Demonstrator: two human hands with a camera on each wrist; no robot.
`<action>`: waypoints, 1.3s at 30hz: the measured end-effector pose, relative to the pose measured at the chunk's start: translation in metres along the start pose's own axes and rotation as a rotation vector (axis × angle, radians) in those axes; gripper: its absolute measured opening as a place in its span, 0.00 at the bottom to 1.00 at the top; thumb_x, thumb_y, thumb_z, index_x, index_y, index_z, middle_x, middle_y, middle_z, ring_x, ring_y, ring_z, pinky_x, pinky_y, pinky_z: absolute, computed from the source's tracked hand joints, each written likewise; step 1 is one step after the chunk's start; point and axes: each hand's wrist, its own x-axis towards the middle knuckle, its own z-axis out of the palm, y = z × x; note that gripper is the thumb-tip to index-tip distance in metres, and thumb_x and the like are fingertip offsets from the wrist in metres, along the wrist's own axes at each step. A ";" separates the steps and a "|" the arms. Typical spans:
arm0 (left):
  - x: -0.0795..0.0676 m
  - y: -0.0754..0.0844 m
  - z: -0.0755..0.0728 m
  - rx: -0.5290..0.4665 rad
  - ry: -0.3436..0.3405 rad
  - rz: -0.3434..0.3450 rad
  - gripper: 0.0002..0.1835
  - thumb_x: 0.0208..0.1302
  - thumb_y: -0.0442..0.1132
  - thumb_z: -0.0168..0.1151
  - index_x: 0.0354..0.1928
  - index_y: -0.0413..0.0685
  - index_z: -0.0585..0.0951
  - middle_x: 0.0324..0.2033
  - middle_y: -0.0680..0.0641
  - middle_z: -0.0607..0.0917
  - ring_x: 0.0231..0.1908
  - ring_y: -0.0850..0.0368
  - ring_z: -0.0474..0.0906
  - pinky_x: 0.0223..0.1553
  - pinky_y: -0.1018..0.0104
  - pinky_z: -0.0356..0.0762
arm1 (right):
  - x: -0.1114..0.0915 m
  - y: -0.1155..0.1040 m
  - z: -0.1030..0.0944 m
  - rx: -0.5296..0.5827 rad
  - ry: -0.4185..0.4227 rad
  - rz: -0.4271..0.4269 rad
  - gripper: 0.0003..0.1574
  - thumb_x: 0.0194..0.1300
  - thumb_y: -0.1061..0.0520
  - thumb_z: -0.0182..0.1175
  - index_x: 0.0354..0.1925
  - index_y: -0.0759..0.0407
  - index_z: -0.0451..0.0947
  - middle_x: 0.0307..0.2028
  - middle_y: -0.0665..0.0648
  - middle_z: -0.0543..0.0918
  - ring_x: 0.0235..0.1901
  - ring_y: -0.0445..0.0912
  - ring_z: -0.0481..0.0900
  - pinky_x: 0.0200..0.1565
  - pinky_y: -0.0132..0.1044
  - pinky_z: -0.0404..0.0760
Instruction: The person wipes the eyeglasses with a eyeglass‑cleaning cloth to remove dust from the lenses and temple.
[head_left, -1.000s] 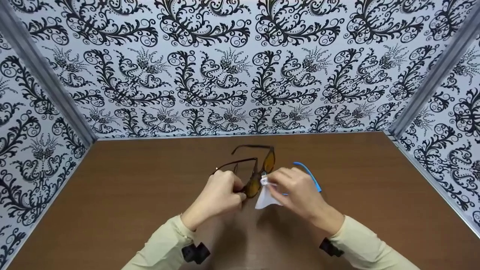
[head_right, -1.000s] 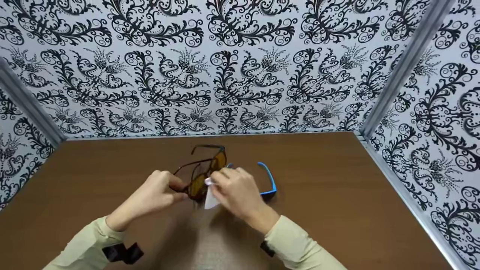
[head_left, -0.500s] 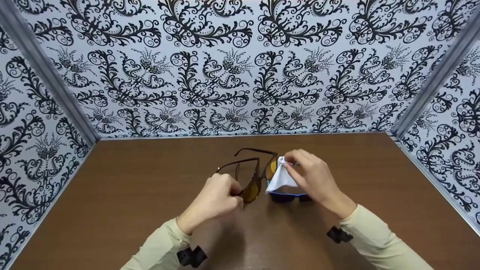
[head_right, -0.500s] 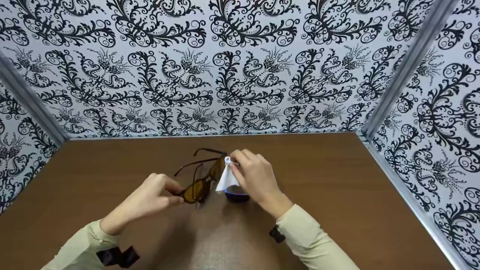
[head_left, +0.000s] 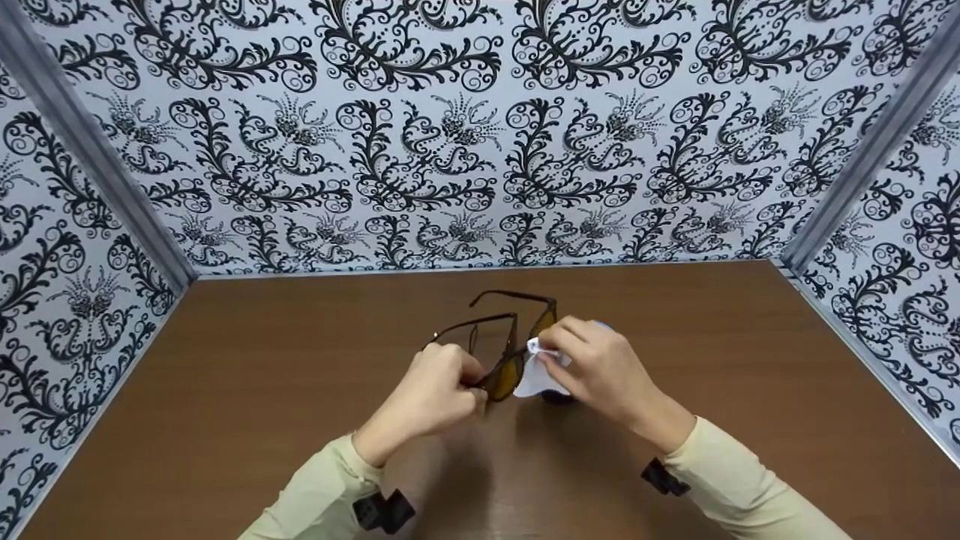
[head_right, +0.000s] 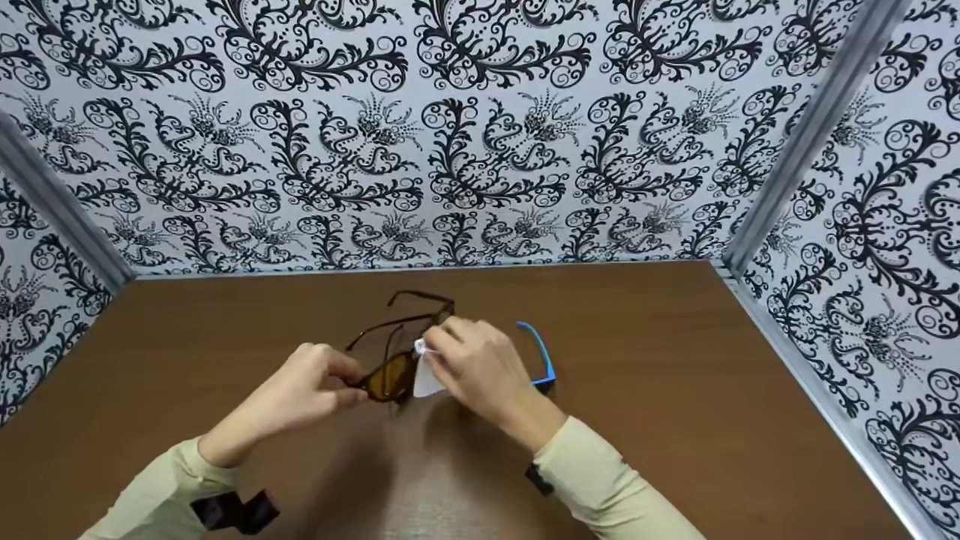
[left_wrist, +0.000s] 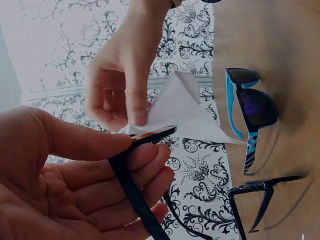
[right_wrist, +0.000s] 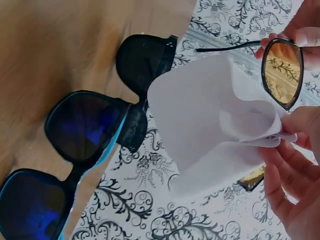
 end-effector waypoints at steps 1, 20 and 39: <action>0.000 0.000 0.000 -0.002 -0.007 0.001 0.13 0.43 0.25 0.57 0.10 0.49 0.71 0.11 0.60 0.59 0.16 0.66 0.54 0.19 0.70 0.51 | -0.001 0.003 -0.001 -0.010 -0.002 0.024 0.09 0.54 0.63 0.68 0.35 0.59 0.79 0.32 0.52 0.81 0.28 0.43 0.77 0.29 0.36 0.77; -0.003 0.002 -0.001 -0.057 -0.027 -0.007 0.12 0.45 0.24 0.59 0.14 0.48 0.80 0.11 0.61 0.73 0.18 0.67 0.61 0.25 0.70 0.61 | -0.004 0.010 -0.004 -0.041 -0.026 -0.040 0.12 0.50 0.64 0.70 0.35 0.60 0.80 0.32 0.53 0.81 0.26 0.44 0.77 0.27 0.36 0.76; -0.001 0.006 -0.004 -0.048 0.002 -0.032 0.12 0.45 0.22 0.57 0.16 0.48 0.79 0.12 0.59 0.74 0.18 0.65 0.63 0.24 0.68 0.64 | 0.004 0.013 0.001 -0.056 0.010 -0.020 0.12 0.49 0.65 0.69 0.35 0.60 0.79 0.32 0.55 0.81 0.28 0.46 0.78 0.29 0.37 0.78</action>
